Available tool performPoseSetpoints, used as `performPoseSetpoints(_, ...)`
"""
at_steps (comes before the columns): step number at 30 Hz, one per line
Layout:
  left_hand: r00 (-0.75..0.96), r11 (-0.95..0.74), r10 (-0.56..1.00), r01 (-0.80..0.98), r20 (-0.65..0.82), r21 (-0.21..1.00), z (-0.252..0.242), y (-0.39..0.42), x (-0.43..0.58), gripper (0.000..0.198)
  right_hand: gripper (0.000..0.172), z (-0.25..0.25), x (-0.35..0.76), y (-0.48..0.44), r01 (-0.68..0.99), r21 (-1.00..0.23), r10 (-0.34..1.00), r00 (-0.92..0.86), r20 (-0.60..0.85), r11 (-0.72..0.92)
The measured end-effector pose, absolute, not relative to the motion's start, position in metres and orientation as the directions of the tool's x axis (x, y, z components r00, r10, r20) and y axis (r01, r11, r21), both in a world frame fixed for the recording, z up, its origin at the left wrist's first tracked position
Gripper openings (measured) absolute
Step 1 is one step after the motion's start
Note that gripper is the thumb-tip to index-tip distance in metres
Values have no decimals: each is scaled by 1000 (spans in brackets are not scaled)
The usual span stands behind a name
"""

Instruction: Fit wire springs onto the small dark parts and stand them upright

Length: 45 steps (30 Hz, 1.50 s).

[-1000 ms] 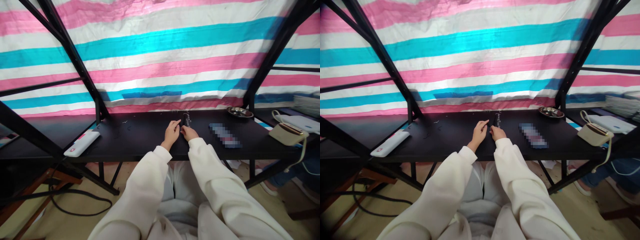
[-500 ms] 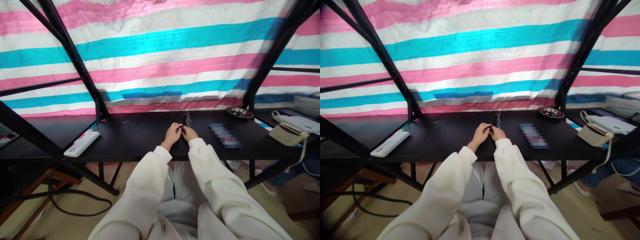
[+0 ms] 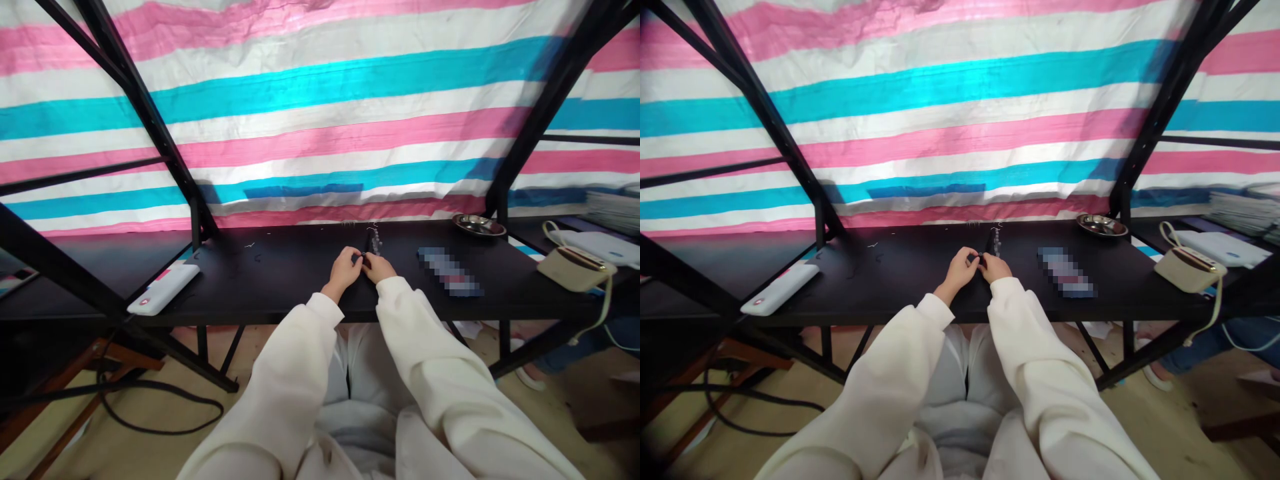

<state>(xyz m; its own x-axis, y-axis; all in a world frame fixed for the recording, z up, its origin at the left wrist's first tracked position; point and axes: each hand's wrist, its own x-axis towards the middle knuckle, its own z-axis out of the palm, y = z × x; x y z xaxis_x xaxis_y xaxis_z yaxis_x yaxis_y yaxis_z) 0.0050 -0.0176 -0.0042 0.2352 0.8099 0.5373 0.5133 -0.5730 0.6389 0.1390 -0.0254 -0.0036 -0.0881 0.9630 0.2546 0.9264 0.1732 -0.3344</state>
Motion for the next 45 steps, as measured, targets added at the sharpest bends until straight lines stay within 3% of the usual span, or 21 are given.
performPoseSetpoints(13,271,-591,798,528,539,609,-3,-18,4,15,16,-1,137,-28,918,-357,963,-78,259,171)
performPoseSetpoints(19,236,-530,831,608,503,590,-3,-15,5,9,10,-2,136,-27,853,-458,943,-107,314,249)
performPoseSetpoints(25,306,-538,841,556,447,634,0,-4,-8,23,12,-7,135,-25,737,-599,922,-86,377,314)
performPoseSetpoints(29,349,-536,842,637,412,554,15,15,-49,23,17,-10,135,-22,662,-669,920,-83,384,339)
performPoseSetpoints(31,275,-434,889,757,365,488,26,27,-81,23,16,-11,134,-22,666,-668,922,-80,378,332)
performPoseSetpoints(34,-18,-96,960,916,281,389,43,41,-134,23,11,-10,135,-23,697,-647,931,-85,356,311)
performPoseSetpoints(37,-222,131,946,929,237,347,51,48,-177,26,11,-8,135,-24,710,-632,932,-95,349,309)
performPoseSetpoints(45,-369,278,916,868,159,411,34,50,-197,24,13,-8,135,-23,721,-619,930,-99,353,311)
